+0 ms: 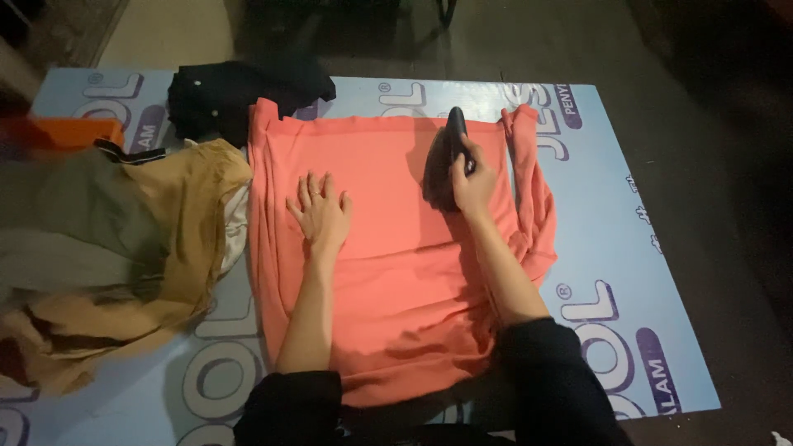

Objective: The person irons a coral-colored long-sleeved shirt laid flat on a blue patterned mat. They use a black electric iron with their right hand while smoothing the fabric with their left hand, moving the iron back and forth across the shirt's body and sleeves.

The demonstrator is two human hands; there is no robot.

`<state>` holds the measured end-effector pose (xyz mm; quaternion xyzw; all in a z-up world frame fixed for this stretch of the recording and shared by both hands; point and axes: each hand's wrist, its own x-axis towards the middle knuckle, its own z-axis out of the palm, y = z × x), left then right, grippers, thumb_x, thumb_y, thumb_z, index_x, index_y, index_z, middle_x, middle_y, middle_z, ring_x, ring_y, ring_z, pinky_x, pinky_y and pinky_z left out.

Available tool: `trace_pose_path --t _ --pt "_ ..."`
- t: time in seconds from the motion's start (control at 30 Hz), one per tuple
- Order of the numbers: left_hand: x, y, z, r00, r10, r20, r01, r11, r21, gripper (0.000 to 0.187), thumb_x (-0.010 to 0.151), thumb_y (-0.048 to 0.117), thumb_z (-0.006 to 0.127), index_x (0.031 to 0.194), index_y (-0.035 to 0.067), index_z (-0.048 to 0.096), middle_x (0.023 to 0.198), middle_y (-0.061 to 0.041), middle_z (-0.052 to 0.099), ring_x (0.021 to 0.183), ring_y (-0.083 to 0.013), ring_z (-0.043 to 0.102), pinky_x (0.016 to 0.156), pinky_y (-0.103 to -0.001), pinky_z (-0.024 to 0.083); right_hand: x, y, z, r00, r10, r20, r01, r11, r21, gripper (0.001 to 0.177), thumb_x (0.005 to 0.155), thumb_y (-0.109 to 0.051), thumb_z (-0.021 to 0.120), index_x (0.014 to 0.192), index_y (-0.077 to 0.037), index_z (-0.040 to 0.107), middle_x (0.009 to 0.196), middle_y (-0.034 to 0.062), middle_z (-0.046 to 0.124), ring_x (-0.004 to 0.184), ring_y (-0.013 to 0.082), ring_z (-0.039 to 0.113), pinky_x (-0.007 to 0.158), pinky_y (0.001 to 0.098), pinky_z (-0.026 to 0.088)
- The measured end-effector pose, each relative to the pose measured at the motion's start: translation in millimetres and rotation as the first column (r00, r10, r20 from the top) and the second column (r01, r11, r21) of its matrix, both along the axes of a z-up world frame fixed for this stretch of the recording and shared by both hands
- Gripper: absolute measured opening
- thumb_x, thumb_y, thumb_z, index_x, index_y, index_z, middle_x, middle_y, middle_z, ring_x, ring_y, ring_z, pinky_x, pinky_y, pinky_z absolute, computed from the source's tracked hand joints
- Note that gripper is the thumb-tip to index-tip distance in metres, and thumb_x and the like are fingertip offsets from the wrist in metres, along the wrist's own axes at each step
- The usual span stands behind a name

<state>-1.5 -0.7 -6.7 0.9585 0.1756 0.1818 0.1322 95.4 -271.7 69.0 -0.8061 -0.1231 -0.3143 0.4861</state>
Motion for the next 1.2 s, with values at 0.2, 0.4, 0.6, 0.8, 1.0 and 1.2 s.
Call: trace_pose_path --t 0.2,0.4,0.6,0.8,1.0,1.2 --pt "-6 -1 11 0.999 -0.031 0.027 0.032 0.999 -0.027 0.054 0.100 0.041 0.052 0.147 0.013 0.053 0.158 -0.020 0.043 0.152 -0.0353 0.031 0.112 -0.071 0.019 20 8 2 0.995 -0.040 -0.087 0.040 0.999 -0.006 0.042 0.094 -0.029 0.070 0.135 -0.029 0.067 0.105 0.0110 0.078 0.092 0.0331 0.076 0.075 0.0398 0.059" --pt "-7 -1 15 0.999 -0.048 -0.011 0.048 0.997 -0.069 0.054 0.104 0.041 0.048 0.150 0.013 0.049 0.160 -0.019 0.039 0.154 -0.0338 0.026 0.114 -0.070 0.017 -44 -1 26 0.975 0.033 -0.218 -0.043 0.998 -0.043 0.053 0.090 -0.036 0.080 0.139 -0.025 0.062 0.101 0.0193 0.075 0.090 0.0425 0.073 0.069 0.0474 0.058" --pt "-2 1 5 0.999 -0.031 -0.031 0.030 0.999 -0.018 0.057 0.101 0.044 0.050 0.150 0.015 0.049 0.161 -0.018 0.038 0.154 -0.0328 0.025 0.113 -0.069 0.019 -74 -13 17 0.971 0.087 -0.224 -0.103 0.993 -0.061 0.052 0.086 -0.021 0.075 0.137 -0.029 0.064 0.087 0.0146 0.073 0.075 0.0357 0.072 0.061 0.0401 0.054" --pt "-3 -1 7 1.000 -0.010 -0.018 0.010 1.000 -0.008 0.054 0.102 0.043 0.049 0.149 0.017 0.051 0.160 -0.016 0.040 0.154 -0.0319 0.028 0.114 -0.069 0.020 -29 0 17 0.990 0.056 -0.131 -0.067 0.994 -0.082 0.041 0.092 -0.023 0.069 0.132 -0.024 0.064 0.080 0.0223 0.068 0.073 0.0457 0.069 0.059 0.0487 0.051" --pt "-3 0 7 0.999 -0.025 -0.033 0.025 0.999 -0.020 0.056 0.103 0.044 0.047 0.149 0.014 0.050 0.161 -0.018 0.039 0.154 -0.0329 0.026 0.114 -0.069 0.020 14 24 6 0.985 -0.098 -0.143 0.094 0.995 -0.040 0.047 0.087 -0.030 0.072 0.133 -0.034 0.061 0.078 0.0134 0.072 0.073 0.0382 0.073 0.063 0.0446 0.055" --pt "-5 -1 13 0.997 -0.030 -0.072 0.026 0.998 -0.059 0.057 0.103 0.046 0.047 0.151 0.015 0.048 0.162 -0.016 0.037 0.156 -0.0308 0.022 0.115 -0.070 0.018 -32 15 22 0.980 0.009 -0.197 -0.018 0.999 -0.043 0.047 0.088 -0.027 0.071 0.134 -0.026 0.061 0.085 0.0189 0.071 0.081 0.0428 0.072 0.064 0.0477 0.054"
